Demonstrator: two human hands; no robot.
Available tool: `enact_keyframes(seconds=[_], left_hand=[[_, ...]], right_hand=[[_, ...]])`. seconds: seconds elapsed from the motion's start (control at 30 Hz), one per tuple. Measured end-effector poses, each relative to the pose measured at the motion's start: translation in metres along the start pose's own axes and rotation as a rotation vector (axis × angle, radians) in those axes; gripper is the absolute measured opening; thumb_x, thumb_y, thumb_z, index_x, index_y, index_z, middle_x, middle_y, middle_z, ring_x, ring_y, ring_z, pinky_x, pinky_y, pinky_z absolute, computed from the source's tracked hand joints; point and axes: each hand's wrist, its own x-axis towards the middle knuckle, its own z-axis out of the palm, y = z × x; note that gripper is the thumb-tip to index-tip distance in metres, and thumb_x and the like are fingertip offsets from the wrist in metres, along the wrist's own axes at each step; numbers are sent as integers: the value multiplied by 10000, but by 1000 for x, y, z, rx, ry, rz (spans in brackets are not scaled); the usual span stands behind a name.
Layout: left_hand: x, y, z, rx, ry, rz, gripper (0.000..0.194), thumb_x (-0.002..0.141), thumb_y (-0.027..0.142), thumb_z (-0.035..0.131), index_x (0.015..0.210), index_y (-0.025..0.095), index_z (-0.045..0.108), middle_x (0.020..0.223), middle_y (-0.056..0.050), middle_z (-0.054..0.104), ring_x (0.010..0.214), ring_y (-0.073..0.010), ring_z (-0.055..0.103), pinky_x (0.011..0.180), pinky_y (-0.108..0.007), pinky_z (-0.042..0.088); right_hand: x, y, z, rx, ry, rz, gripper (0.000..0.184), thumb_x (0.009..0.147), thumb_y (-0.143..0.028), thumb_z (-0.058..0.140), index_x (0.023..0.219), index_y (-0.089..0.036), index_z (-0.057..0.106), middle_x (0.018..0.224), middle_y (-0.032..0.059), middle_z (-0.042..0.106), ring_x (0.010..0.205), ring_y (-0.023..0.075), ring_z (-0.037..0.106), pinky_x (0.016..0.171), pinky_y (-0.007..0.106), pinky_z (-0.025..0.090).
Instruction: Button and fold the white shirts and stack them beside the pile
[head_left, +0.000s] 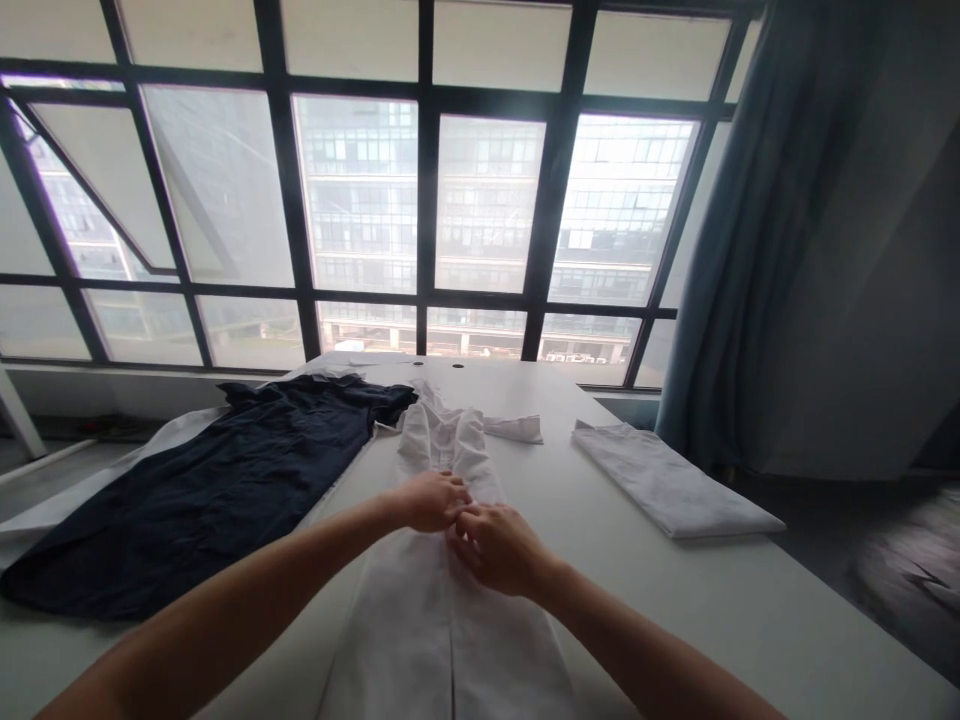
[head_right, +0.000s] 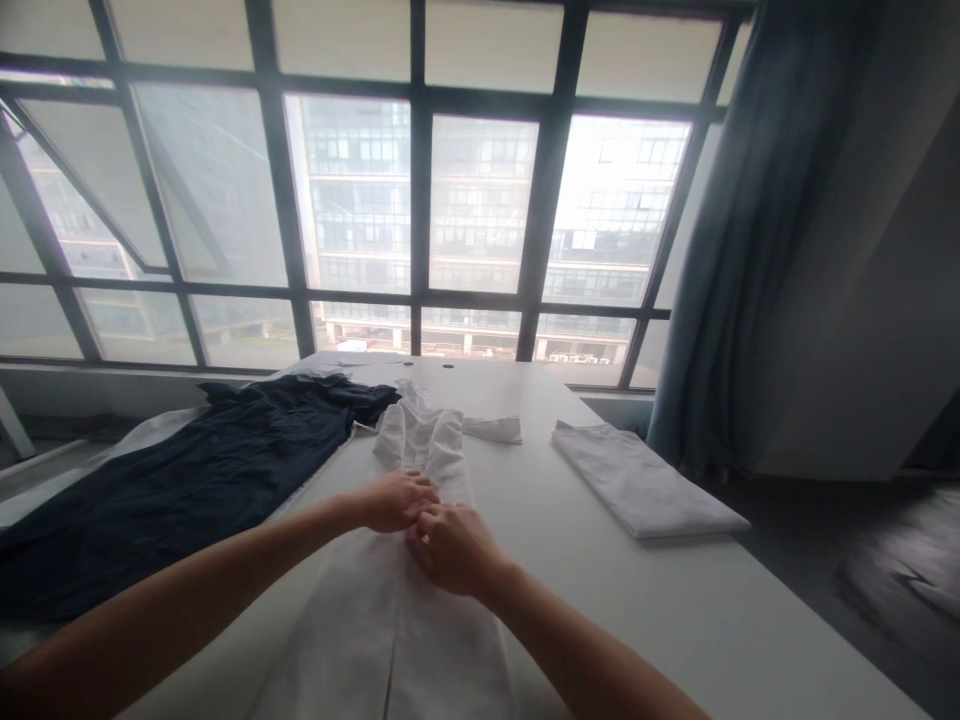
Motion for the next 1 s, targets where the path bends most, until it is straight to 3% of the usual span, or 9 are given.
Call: enact_keyframes(seconds=[0.07,0.17,0.3,0.43,0.53,0.63,0.8,0.9,1.0], left_hand=[[14,-5,-9,2,27,-9,347,1006,325,466,1233,197,695,1289,-96,684,1183,-249,627,1055,-365,463],[46,-22,-11,48,64,-69,464,1020,334,446,1429,139,548,1543,-153,477,1415,-308,438,1187,-458,317],[92,-54,7,52,-17,-170,520,1042,397,389,1509,180,465,1619,-138,358,1514,-306,286,1234,-550,161],[125,-83,24,59,-27,-192,530,1047,414,357,1534,216,430,1636,-129,326,1529,-301,245,1221,-599,113],[143,-96,26,74,0,-182,520,1046,401,354,1529,225,434,1640,-124,322,1529,-292,238,1221,-594,100],[161,-101,19,67,76,-262,485,1001,393,467,1457,243,531,1566,-117,459,1457,-295,379,1213,-538,201],[193,-106,2,23,161,-392,342,878,285,628,1194,212,734,1223,-119,722,1140,-280,645,1029,-398,464],[205,-110,-4,-28,179,-421,272,814,187,650,1046,222,789,1040,-72,777,931,-220,703,880,-295,527],[207,-110,-2,-54,222,-435,263,790,122,638,988,188,799,995,-79,780,893,-212,707,824,-270,535]], right_hand=[[0,0,6,-29,26,-37,279,990,-287,465,1056,-140,693,1083,134,695,984,257,626,927,396,465],[0,3,13,0,53,-74,257,972,-305,521,1106,-133,657,1160,143,655,1037,268,589,970,421,449],[-1,6,17,101,77,-90,261,960,-327,565,1166,-176,617,1251,118,612,1135,260,551,1041,411,414],[-1,7,20,146,79,-81,278,936,-342,593,1171,-192,605,1248,113,605,1133,265,551,1044,417,406],[-1,8,21,169,90,-78,287,940,-356,582,1184,-205,597,1250,108,601,1136,265,551,1045,420,396],[0,9,23,186,106,-91,284,948,-367,566,1183,-211,594,1247,110,598,1158,269,543,1057,430,380],[1,12,27,193,113,-102,249,935,-356,567,1128,-204,606,1205,112,615,1137,272,553,1048,433,395],[1,12,28,189,111,-94,260,926,-357,575,1124,-192,610,1206,116,625,1138,274,556,1048,424,406],[2,11,26,186,100,-82,267,921,-354,579,1123,-184,614,1229,124,625,1145,279,558,1052,423,409]])
